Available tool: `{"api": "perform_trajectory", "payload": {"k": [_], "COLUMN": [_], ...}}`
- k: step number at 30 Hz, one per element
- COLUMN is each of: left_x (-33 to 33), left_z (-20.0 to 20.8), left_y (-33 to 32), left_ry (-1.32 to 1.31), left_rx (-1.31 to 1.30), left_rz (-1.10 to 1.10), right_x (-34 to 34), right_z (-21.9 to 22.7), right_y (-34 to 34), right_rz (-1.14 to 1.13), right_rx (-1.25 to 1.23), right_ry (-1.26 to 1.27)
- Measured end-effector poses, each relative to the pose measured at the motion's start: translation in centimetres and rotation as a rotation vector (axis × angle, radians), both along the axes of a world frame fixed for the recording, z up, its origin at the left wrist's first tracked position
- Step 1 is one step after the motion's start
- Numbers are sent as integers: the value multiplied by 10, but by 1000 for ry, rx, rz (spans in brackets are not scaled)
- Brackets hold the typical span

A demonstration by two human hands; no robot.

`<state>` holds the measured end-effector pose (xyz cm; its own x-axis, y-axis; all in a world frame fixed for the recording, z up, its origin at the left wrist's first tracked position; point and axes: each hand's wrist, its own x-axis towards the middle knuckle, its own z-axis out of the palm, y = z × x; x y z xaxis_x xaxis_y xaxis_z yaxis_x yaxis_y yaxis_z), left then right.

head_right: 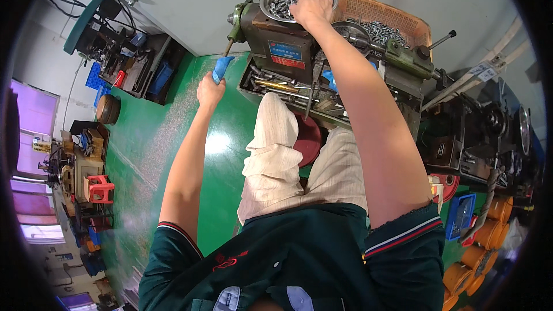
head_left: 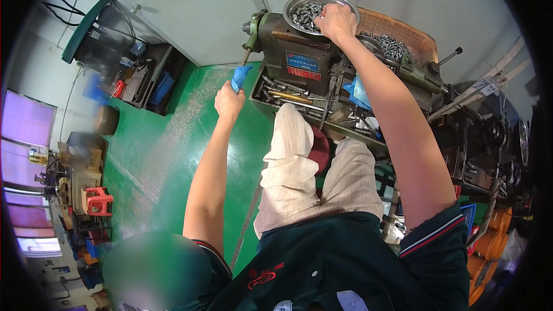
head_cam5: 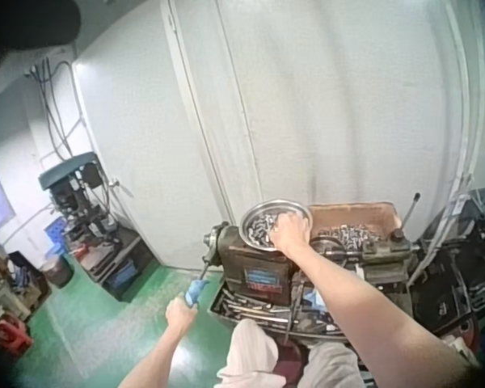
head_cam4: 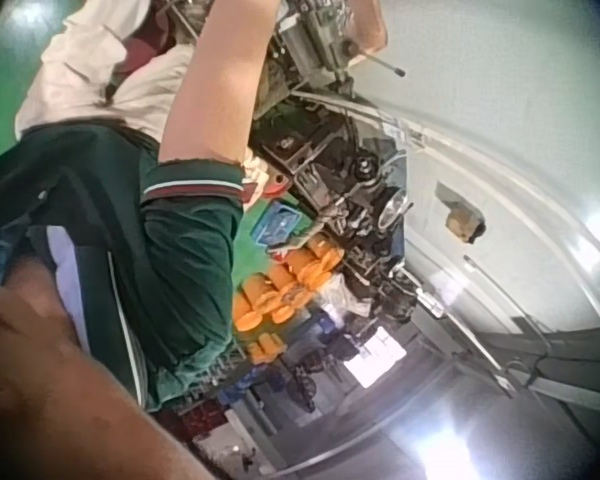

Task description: The person operates a machine by inserting small metal parts from a tray into the machine and moving its levers by hand, then stops to massage their hand.

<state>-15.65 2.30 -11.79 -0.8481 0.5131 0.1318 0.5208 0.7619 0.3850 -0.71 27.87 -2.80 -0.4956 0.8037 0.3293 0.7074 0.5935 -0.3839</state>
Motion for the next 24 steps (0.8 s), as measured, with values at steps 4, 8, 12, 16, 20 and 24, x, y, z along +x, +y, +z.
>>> {"api": "perform_trajectory", "payload": {"k": [4, 8, 12, 16, 20, 24], "left_x": [-2, -1, -3, -6, -4, -5], "left_z": [3, -5, 3, 1, 2, 5], "left_y": [5, 5, -3, -2, 0, -1], "left_ry": [17, 14, 29, 14, 3, -15], "left_rx": [-22, 4, -22, -1, -4, -13], "left_rz": [-3, -1, 25, 41, 55, 53], "right_x": [2, 18, 57, 86, 93, 79], "right_z": [-7, -9, -7, -47, -86, -95], "right_y": [9, 39, 76, 111, 116, 106], "right_rz": [57, 230, 154, -12, 107, 198], "right_rx": [-80, -372, -337, -323, -444, -460], "right_ry": [329, 916, 1001, 699, 384, 163]}}
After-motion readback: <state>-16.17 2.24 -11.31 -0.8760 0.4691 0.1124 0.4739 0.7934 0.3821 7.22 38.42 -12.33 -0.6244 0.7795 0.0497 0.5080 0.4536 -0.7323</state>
